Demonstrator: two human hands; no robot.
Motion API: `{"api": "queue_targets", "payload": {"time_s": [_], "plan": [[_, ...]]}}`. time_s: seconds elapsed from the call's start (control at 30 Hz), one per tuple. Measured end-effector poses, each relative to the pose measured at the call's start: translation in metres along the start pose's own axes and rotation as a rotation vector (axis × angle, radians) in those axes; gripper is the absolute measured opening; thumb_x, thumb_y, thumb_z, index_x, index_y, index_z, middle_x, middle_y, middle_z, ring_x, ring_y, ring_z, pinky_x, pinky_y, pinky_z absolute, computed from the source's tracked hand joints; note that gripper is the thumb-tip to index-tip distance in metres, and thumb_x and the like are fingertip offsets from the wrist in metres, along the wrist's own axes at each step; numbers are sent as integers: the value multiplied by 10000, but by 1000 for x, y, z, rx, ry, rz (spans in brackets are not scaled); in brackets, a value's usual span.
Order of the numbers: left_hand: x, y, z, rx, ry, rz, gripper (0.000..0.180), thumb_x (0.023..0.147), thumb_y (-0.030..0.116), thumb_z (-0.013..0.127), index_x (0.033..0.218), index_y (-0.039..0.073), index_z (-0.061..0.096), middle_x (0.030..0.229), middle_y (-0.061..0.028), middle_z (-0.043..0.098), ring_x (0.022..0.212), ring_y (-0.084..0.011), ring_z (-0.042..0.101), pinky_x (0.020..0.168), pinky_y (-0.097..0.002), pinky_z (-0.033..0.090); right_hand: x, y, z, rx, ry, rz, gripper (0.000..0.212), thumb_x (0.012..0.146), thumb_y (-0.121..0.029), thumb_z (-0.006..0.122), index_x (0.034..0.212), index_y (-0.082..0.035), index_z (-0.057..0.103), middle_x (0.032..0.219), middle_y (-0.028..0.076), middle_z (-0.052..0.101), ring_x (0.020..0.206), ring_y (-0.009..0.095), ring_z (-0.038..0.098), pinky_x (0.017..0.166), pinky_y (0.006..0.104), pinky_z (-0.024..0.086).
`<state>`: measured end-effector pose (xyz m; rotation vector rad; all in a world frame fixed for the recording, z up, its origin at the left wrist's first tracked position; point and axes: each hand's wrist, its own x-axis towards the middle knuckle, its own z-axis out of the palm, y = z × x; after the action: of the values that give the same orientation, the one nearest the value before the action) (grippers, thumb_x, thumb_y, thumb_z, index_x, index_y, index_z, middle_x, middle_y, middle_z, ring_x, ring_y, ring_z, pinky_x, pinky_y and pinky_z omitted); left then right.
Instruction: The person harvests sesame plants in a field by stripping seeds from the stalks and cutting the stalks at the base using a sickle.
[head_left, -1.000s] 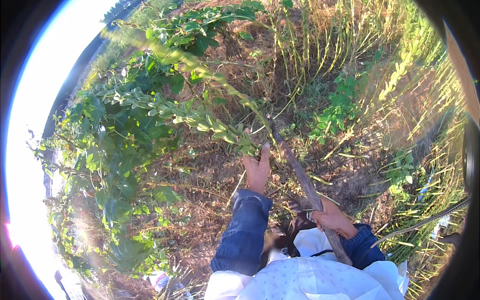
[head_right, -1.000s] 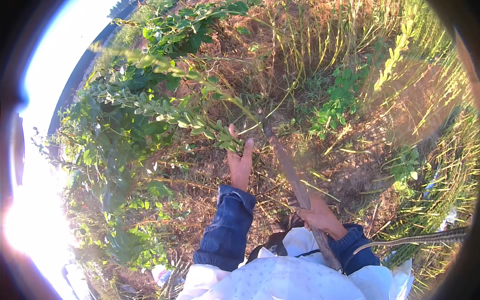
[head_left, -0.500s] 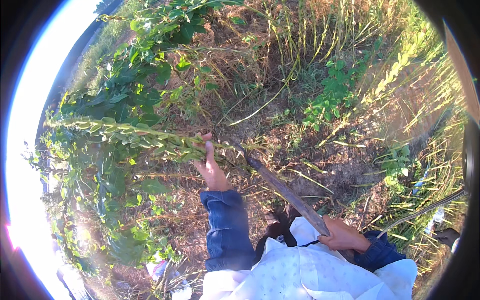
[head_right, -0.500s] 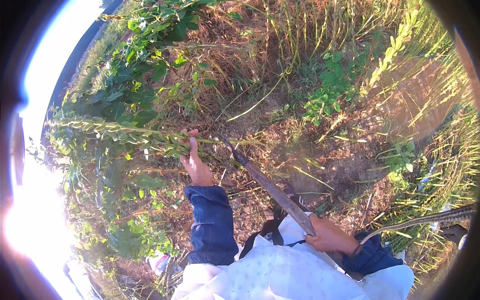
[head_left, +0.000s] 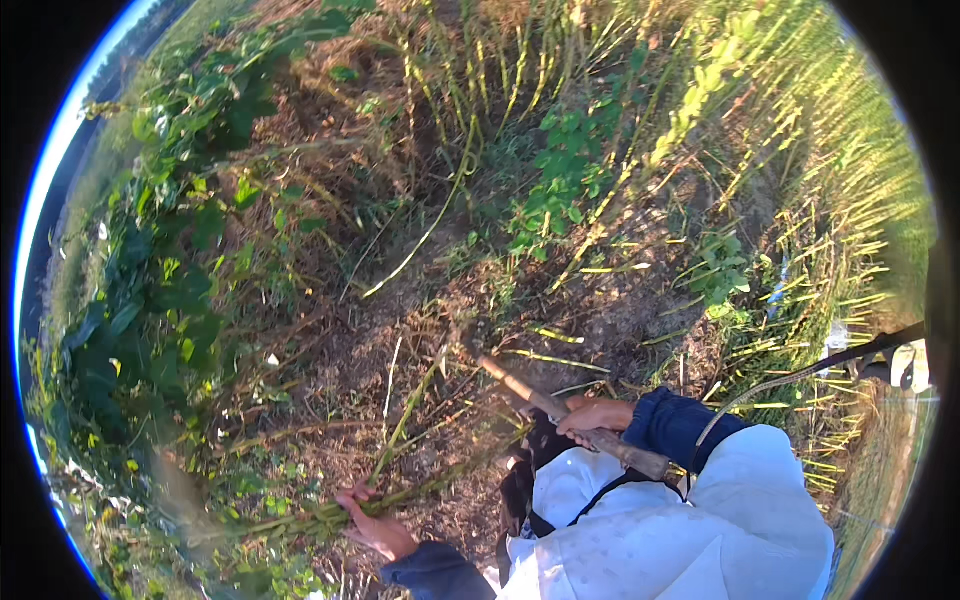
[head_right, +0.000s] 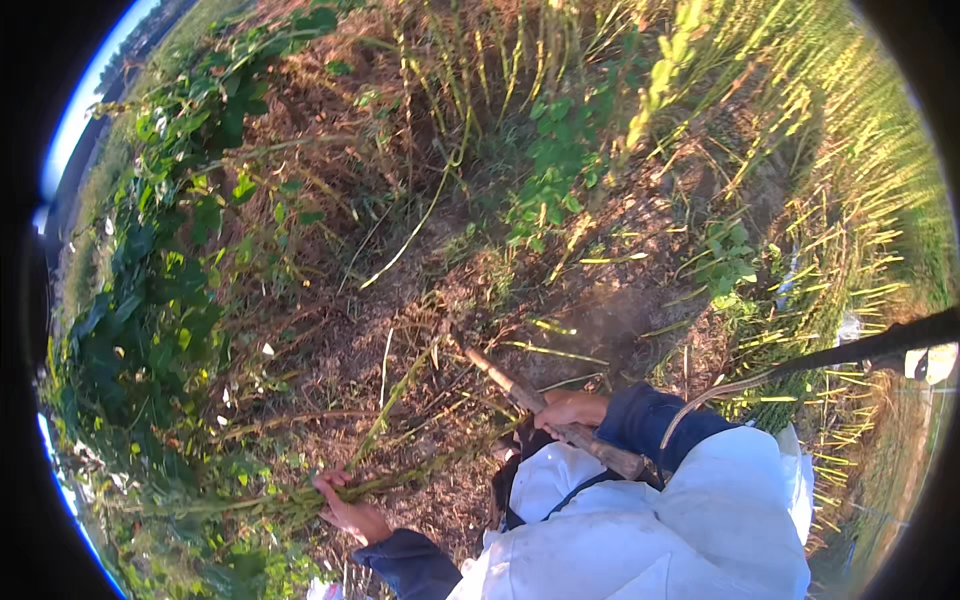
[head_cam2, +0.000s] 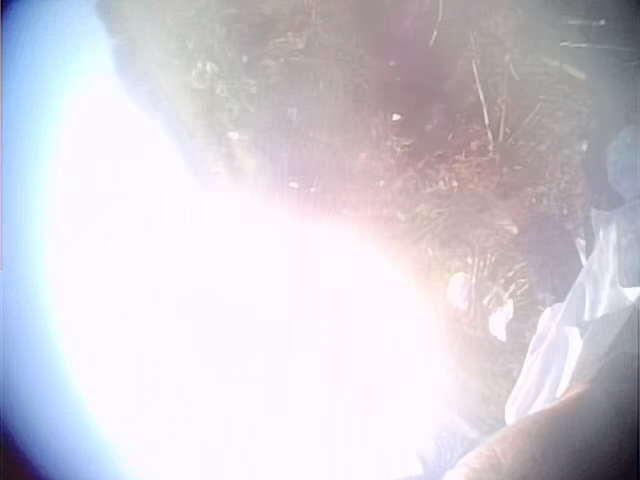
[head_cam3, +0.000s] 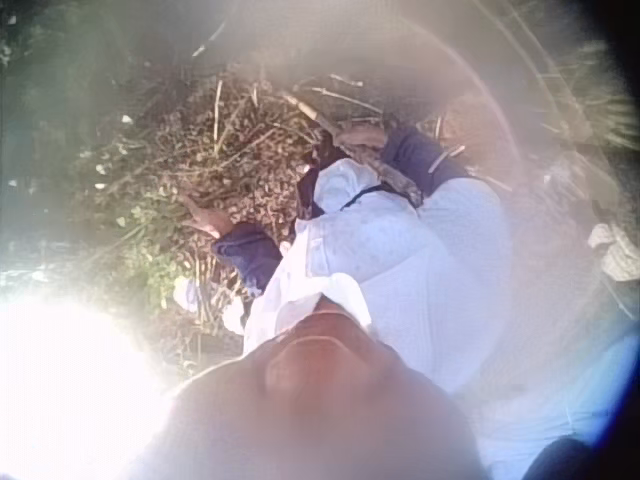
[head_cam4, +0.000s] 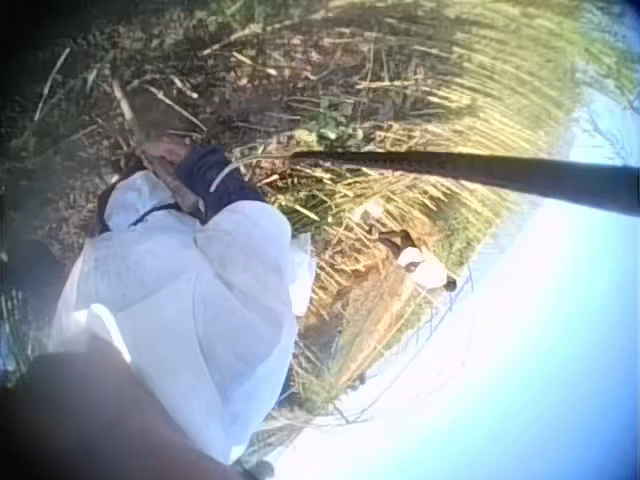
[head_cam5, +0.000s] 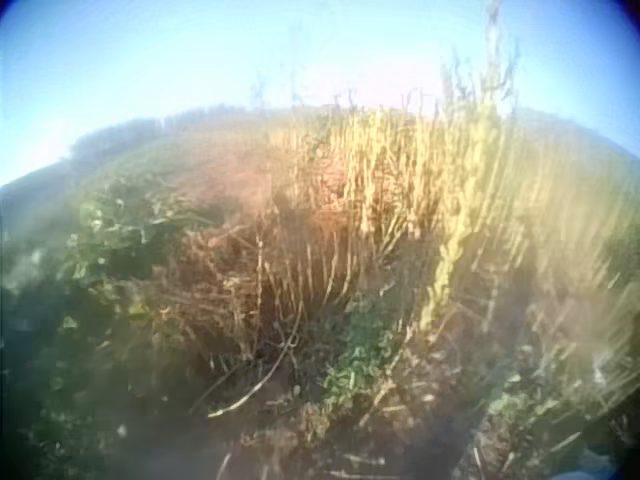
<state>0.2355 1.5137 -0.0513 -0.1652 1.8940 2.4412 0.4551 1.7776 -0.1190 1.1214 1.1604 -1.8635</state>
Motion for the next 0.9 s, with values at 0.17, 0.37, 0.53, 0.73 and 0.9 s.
{"api": "queue_targets", "payload": {"time_s": [0.17,0.37,0.53,0.73,0.9], "plan": [[16,-8,-17,-11,70,-72,312,945,341,529,749,106,467,656,-16,449,646,-131,446,708,-309,426,15,34,4,-21,-5,-184,191,748,-139,616,637,8,568,569,90,576,463,156,549,397,301,418],[41,-13,19,-47,-100,-66,308,943,343,531,754,107,469,657,-15,451,643,-132,449,706,-311,431,-57,64,54,90,134,-134,250,795,-217,592,638,-28,548,566,36,548,483,110,531,452,271,427],[50,-18,36,-75,-202,-80,305,941,344,532,759,109,470,658,-15,453,641,-132,451,704,-314,436,-42,61,81,161,121,-116,229,796,-198,592,659,-19,552,565,46,550,474,121,537,448,285,443],[70,-22,35,-45,-231,-170,301,940,346,534,764,110,471,659,-14,455,638,-132,454,702,-317,441,-16,19,67,200,58,-68,192,795,-173,564,682,-19,545,571,68,533,461,163,514,424,320,425],[75,-28,49,-65,-309,-221,297,938,347,536,768,111,472,660,-14,457,636,-132,456,700,-319,445,-32,17,78,302,73,-108,222,818,-190,582,670,-28,544,592,36,527,463,125,491,428,287,405]]}}
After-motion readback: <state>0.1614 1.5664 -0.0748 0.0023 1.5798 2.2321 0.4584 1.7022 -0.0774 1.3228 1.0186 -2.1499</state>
